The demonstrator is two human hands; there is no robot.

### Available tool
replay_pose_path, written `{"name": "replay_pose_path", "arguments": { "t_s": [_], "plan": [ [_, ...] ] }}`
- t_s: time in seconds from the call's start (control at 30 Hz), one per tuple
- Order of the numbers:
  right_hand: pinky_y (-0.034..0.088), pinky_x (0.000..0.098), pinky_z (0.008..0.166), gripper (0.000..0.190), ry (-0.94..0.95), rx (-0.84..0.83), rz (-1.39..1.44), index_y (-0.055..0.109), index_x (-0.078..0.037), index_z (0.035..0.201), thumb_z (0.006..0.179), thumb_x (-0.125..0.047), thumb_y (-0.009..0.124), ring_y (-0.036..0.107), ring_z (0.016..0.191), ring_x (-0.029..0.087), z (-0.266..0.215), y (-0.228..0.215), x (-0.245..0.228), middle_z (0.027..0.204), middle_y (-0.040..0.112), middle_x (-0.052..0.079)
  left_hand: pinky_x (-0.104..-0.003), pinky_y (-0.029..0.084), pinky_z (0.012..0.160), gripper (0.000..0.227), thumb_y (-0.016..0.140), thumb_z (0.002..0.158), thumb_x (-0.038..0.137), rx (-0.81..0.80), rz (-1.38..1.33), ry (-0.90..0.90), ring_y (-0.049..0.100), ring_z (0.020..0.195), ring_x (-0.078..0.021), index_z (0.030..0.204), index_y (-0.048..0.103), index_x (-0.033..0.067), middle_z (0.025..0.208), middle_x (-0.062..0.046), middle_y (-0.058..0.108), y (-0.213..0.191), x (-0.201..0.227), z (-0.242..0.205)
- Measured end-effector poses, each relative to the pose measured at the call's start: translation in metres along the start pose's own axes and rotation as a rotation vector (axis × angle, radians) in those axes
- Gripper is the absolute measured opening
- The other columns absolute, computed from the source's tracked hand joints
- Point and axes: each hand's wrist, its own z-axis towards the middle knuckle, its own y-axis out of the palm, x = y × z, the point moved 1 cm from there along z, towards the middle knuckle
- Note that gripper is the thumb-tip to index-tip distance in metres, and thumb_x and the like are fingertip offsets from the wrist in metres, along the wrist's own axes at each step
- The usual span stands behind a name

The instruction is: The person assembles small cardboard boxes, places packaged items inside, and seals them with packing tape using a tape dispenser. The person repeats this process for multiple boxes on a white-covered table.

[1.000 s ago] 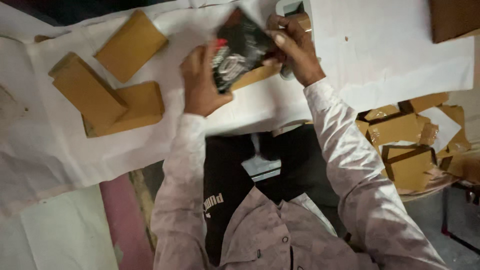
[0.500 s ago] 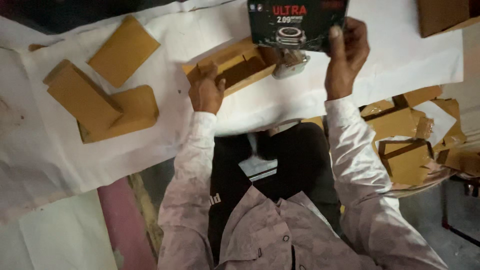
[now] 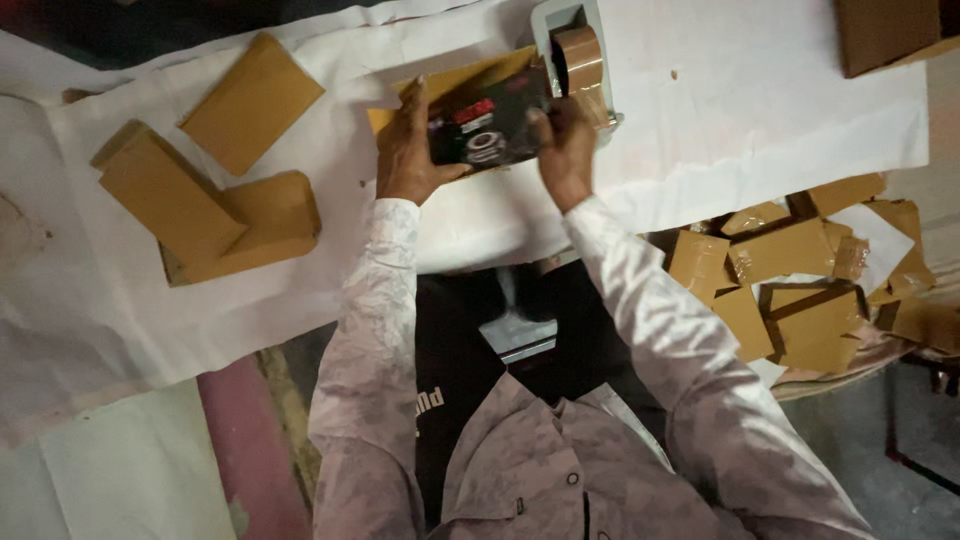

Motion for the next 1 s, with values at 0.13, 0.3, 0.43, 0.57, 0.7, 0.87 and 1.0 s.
{"name": "replay_pose_path", "arguments": {
  "t_s": [0.13,0.3,0.43,0.57,0.7,0.87,1.0],
  "plan": [
    [0.056,0.0404,0.078,0.044,-0.458,0.079,-0.387,0.051,0.011,0.136,0.098,-0.010,0.060,0.069,0.094,0.042,0.006,0.024,0.022,0.111,0.068,0.030,-0.046,0.034,0.120,0.134,0.105,0.056,0.023,0.030,0.039,0.057,0.041,0.144,-0.0436,0.159,0.023,0.0010,0.157,-0.028,0.041,0.001,0.001,0.005],
    [0.055,0.0496,0.074,0.011,-0.582,0.138,-1.047,0.066,-0.003,0.075,0.075,-0.014,0.066,0.067,0.085,0.049,0.008,0.024,0.064,0.108,0.068,0.040,-0.051,0.038,0.113,0.123,0.101,0.057,0.020,-0.067,0.127,-0.208,0.047,0.133,-0.0441,0.155,0.029,0.0036,0.149,-0.025,0.048,-0.003,0.011,0.011],
    [0.051,0.0566,0.077,0.019,-0.233,-0.166,-0.931,0.072,0.001,0.080,0.091,-0.010,0.060,0.066,0.081,0.048,0.013,0.021,0.101,0.085,0.070,0.027,-0.050,0.044,0.109,0.093,0.095,0.069,0.020,-0.031,0.102,-0.183,0.049,0.134,-0.0435,0.143,0.040,0.0056,0.147,-0.023,0.049,-0.008,0.024,0.004],
    [0.054,0.0553,0.075,0.033,-0.458,-0.198,-1.131,0.074,-0.003,0.072,0.090,-0.027,0.060,0.070,0.077,0.044,0.012,0.030,0.104,0.078,0.072,0.025,-0.047,0.047,0.107,0.068,0.083,0.087,0.021,-0.063,0.087,-0.218,0.053,0.136,-0.0398,0.144,0.047,0.0098,0.151,-0.015,0.051,-0.006,0.017,-0.001],
    [0.050,0.0563,0.093,0.075,-0.135,-0.617,-1.306,0.079,-0.002,0.080,0.111,-0.056,0.036,0.072,0.081,0.043,0.021,0.042,0.099,0.084,0.074,0.028,-0.051,0.036,0.113,0.065,0.081,0.085,0.035,-0.048,0.346,0.028,0.051,0.134,-0.0399,0.141,0.057,0.0119,0.148,-0.012,0.053,0.021,-0.012,-0.001],
    [0.054,0.0614,0.071,0.071,-0.204,-0.671,-1.277,0.078,-0.001,0.089,0.100,-0.061,0.041,0.071,0.083,0.044,0.049,0.031,0.064,0.087,0.073,0.025,-0.045,0.036,0.122,0.057,0.065,0.098,0.046,-0.510,0.192,-0.241,0.052,0.141,-0.0361,0.151,0.056,0.0265,0.151,-0.014,0.055,0.044,-0.028,0.011],
    [0.054,0.0542,0.083,0.070,-0.151,-0.564,-1.051,0.077,-0.002,0.093,0.108,-0.063,0.048,0.067,0.083,0.045,0.014,0.008,0.037,0.090,0.071,0.027,-0.047,0.033,0.114,0.069,0.074,0.085,0.040,-0.562,0.547,-0.173,0.041,0.141,-0.0379,0.147,0.044,0.0398,0.157,-0.008,0.036,0.034,-0.006,0.013]
  ]
}}
